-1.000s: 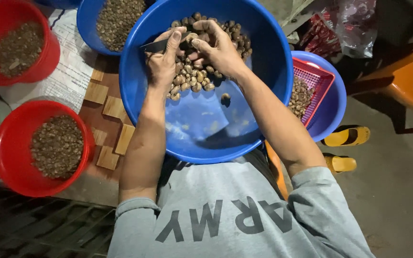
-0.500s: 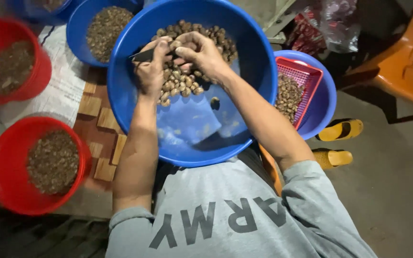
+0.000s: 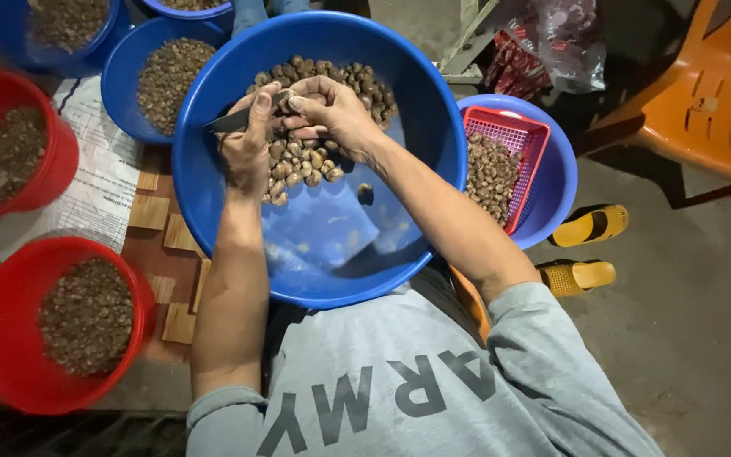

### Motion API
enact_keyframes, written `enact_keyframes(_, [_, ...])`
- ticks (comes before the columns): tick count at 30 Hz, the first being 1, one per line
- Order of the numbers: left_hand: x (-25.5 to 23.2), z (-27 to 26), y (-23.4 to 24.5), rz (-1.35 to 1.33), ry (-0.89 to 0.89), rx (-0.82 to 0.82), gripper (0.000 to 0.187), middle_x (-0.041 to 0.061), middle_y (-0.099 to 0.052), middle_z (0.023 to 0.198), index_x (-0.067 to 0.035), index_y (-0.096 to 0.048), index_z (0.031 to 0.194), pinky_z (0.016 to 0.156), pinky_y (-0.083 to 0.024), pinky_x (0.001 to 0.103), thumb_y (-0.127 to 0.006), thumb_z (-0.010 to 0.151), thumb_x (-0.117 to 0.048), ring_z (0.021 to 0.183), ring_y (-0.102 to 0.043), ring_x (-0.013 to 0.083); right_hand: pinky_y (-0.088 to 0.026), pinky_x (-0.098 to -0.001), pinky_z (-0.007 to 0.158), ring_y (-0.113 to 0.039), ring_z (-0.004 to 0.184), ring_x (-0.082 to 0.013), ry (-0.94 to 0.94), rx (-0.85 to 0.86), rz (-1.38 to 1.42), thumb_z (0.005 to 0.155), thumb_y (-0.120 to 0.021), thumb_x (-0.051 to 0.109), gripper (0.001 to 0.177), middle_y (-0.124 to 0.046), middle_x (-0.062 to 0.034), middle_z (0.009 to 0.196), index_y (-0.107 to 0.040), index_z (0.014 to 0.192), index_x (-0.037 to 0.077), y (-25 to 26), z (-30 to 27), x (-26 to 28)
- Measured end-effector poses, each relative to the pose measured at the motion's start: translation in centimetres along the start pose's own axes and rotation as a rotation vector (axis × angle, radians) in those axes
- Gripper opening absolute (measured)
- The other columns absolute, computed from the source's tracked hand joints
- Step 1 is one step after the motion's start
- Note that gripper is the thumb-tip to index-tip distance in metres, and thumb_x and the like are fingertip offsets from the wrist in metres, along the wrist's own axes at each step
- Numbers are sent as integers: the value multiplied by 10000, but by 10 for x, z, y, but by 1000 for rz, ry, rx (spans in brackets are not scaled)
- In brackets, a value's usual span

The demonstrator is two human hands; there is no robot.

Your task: A person is sitting on the floor using a small tool to peel nuts in a large blue bowl.

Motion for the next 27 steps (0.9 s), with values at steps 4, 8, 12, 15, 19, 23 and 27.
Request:
enact_keyframes(4, [-5,-1,-3,-26,26,57,451,143,-721,1228,18,-659,1274,941,-588,331,-576,1029,-351,1130,-689,235,-664,-272,745,-764,920,-208,17,-21,15,925,-728,59,350,-692,-116,1020,-584,1233,-25,5,1,1])
enact_keyframes(8, [0,0,-3,-85,7,-2,365,154,-723,1198,-1,-678,1199,984,-617,368,-599,1036,-318,1113,-728,271,-656,-257,723,-755,887,-167,9,-38,-42,910,-748,120,328,-729,-94,969,-618,1182,-8,3,-1,2])
enact_keyframes(12, [-12,0,-5,-75,-43,28,396,181,-728,1169,36,-675,1191,1001,-617,394,-591,1030,-317,1112,-725,297,-656,-245,692,-757,865,-173,38,-40,0,906,-757,110,346,-709,-98,959,-607,1193,-9,1,-1,2])
enact_keyframes(15, [2,2,-3,-120,-39,22,379,189,-711,1190,36,-653,1195,1034,-613,426,-605,1036,-304,1151,-717,314,-653,-253,682,-761,845,-183,37,-57,-2,912,-753,115,328,-713,-98,958,-612,1186,1,4,0,0])
enact_keyframes(19, [-14,-1,-7,-100,-46,26,490,231,-709,1192,72,-637,1223,1064,-599,455,-604,1021,-372,1139,-711,334,-642,-268,687,-756,832,-182,75,-46,5,893,-781,132,317,-731,-91,938,-630,1150,25,2,-2,3])
enact_keyframes(23, [3,2,-1,-218,-8,30,355,225,-711,1189,28,-638,1196,1092,-588,455,-619,1032,-286,1176,-709,323,-645,-277,696,-760,833,-197,60,-46,-1,886,-783,135,374,-721,-107,947,-616,1189,-6,6,1,-1])
enact_keyframes(27, [-2,2,-3,-138,-24,3,427,208,-707,1191,34,-644,1202,1067,-595,476,-597,1033,-356,1143,-716,321,-642,-281,696,-759,840,-202,87,-15,6,896,-777,114,348,-726,-103,956,-614,1183,4,5,0,1])
Point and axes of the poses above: each hand's wrist, its own z-axis towards the middle knuckle, its own y-axis out of the back of the hand, x = y × z, the point moved 1 cm from there along z, towards the middle knuckle
